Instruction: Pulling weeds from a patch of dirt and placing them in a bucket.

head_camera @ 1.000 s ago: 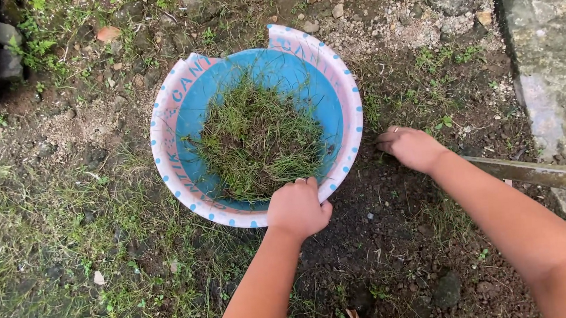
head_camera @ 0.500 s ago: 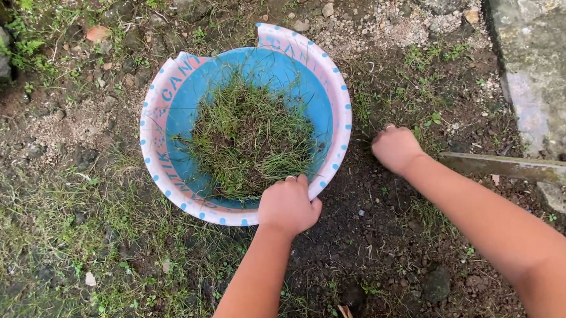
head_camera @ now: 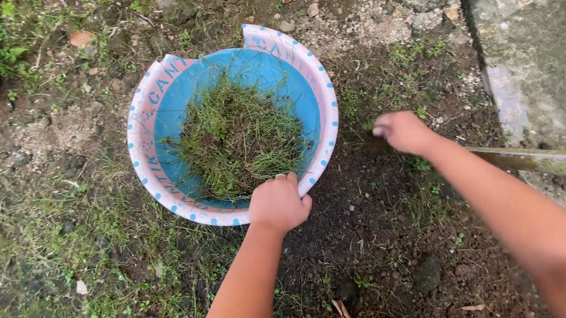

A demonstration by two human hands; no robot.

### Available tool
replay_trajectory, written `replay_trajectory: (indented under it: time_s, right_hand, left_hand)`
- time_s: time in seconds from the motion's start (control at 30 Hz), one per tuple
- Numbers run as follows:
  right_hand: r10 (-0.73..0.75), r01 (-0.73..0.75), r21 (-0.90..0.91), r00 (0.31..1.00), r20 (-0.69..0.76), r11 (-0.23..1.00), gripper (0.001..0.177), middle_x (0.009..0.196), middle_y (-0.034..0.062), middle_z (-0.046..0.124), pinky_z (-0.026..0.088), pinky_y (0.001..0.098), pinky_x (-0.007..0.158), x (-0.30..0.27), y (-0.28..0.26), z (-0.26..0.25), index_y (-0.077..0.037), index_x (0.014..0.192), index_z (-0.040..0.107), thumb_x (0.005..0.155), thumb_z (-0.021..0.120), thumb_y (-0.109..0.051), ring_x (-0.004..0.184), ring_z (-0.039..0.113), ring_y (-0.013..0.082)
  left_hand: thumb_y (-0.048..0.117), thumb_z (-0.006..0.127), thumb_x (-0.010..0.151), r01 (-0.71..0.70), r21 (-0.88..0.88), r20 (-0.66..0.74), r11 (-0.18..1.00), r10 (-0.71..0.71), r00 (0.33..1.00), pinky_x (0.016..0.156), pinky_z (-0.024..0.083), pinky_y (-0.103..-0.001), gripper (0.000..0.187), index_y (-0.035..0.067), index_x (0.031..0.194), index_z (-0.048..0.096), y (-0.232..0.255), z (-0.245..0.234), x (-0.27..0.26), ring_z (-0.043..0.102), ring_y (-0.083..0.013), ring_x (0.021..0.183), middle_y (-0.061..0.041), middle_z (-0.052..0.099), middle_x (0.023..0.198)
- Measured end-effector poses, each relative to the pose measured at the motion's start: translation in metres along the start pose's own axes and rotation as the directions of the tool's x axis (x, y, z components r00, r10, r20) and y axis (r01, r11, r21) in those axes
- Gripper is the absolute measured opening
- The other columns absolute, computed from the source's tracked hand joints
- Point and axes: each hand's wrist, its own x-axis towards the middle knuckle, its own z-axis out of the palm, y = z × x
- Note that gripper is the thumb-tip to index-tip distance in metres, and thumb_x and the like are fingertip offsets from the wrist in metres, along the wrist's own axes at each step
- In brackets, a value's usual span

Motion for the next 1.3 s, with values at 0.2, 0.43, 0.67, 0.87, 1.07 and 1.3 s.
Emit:
replay_trajectory:
  time_s: [0.2, 0.43, 0.67, 0.87, 1.07, 1.3]
  right_hand:
    - [0.096, -0.165, 0.323, 0.971, 0.22, 0.932, 0.025, 0.091, 0.0095, 0.075, 0.06, 0.0392, 0.079, -0.091, 0.006, -0.022, -0.011, 0.116, 0.075, 0.102, 0.061, -0.026, 0.082, 0.069, 0.0218]
    - [-0.009, 0.051, -0.102, 0.924, 0.383, 0.993, 0.043, 0.119, 0.008, 0.071, 0.066, 0.0412, 0.077, -0.169, 0.002, 0.063, -0.022, 0.14, 0.056, 0.097, 0.055, -0.024, 0.096, 0.077, 0.0257]
    - [0.379, -0.327, -0.277, 0.911, 0.164, 0.904, 0.061, 0.109, 0.0209, 0.074, 0.062, 0.047, 0.083, -0.16, -0.021, 0.056, -0.001, 0.126, 0.058, 0.103, 0.049, -0.057, 0.1, 0.075, 0.0371]
    - [0.566, -0.456, -0.369, 0.774, 0.286, 0.81, 0.065, 0.115, 0.014, 0.078, 0.06, 0.0445, 0.091, -0.131, -0.023, 0.064, -0.005, 0.11, 0.078, 0.097, 0.055, -0.065, 0.106, 0.075, 0.0315]
    - [0.557, -0.492, -0.269, 0.776, 0.297, 0.828, 0.049, 0.12, 0.0133, 0.076, 0.062, 0.0459, 0.092, -0.119, -0.018, 0.076, -0.007, 0.115, 0.077, 0.094, 0.068, -0.05, 0.109, 0.076, 0.0331]
    - [0.549, -0.518, -0.183, 0.792, 0.268, 0.836, 0.05, 0.123, 0.0165, 0.072, 0.057, 0.0462, 0.098, -0.101, 0.027, 0.103, -0.003, 0.117, 0.074, 0.093, 0.075, -0.048, 0.116, 0.069, 0.037]
  left_hand:
    - [0.039, 0.063, 0.084, -0.007, 0.004, -0.054, 1.0, 0.007, 0.999, 0.076, 0.06, -0.049, 0.039, 0.006, 0.104, 0.068, -0.002, 0.009, 0.002, 0.074, -0.0345, 0.084, -0.016, 0.072, 0.096]
    - [0.039, 0.064, 0.084, 0.006, 0.019, -0.064, 1.0, -0.005, 0.998, 0.076, 0.06, -0.05, 0.039, 0.006, 0.103, 0.068, 0.001, 0.009, 0.001, 0.074, -0.0347, 0.085, -0.016, 0.073, 0.095]
    - [0.039, 0.064, 0.086, 0.019, 0.027, -0.037, 0.999, -0.018, 0.999, 0.078, 0.06, -0.049, 0.039, 0.006, 0.106, 0.067, 0.001, 0.006, -0.001, 0.074, -0.0345, 0.087, -0.016, 0.072, 0.097]
    - [0.039, 0.066, 0.087, 0.011, 0.044, -0.012, 0.999, -0.01, 1.0, 0.08, 0.06, -0.047, 0.038, 0.007, 0.108, 0.066, 0.0, 0.004, 0.001, 0.073, -0.0336, 0.09, -0.015, 0.071, 0.102]
    - [0.038, 0.066, 0.088, 0.025, 0.054, 0.002, 0.998, -0.026, 1.0, 0.08, 0.06, -0.047, 0.038, 0.007, 0.11, 0.066, 0.003, 0.002, -0.003, 0.073, -0.0332, 0.091, -0.014, 0.071, 0.104]
    - [0.04, 0.066, 0.088, 0.048, 0.068, 0.017, 0.997, -0.049, 0.999, 0.081, 0.06, -0.047, 0.039, 0.008, 0.11, 0.066, 0.005, 0.001, -0.001, 0.074, -0.0332, 0.092, -0.014, 0.072, 0.103]
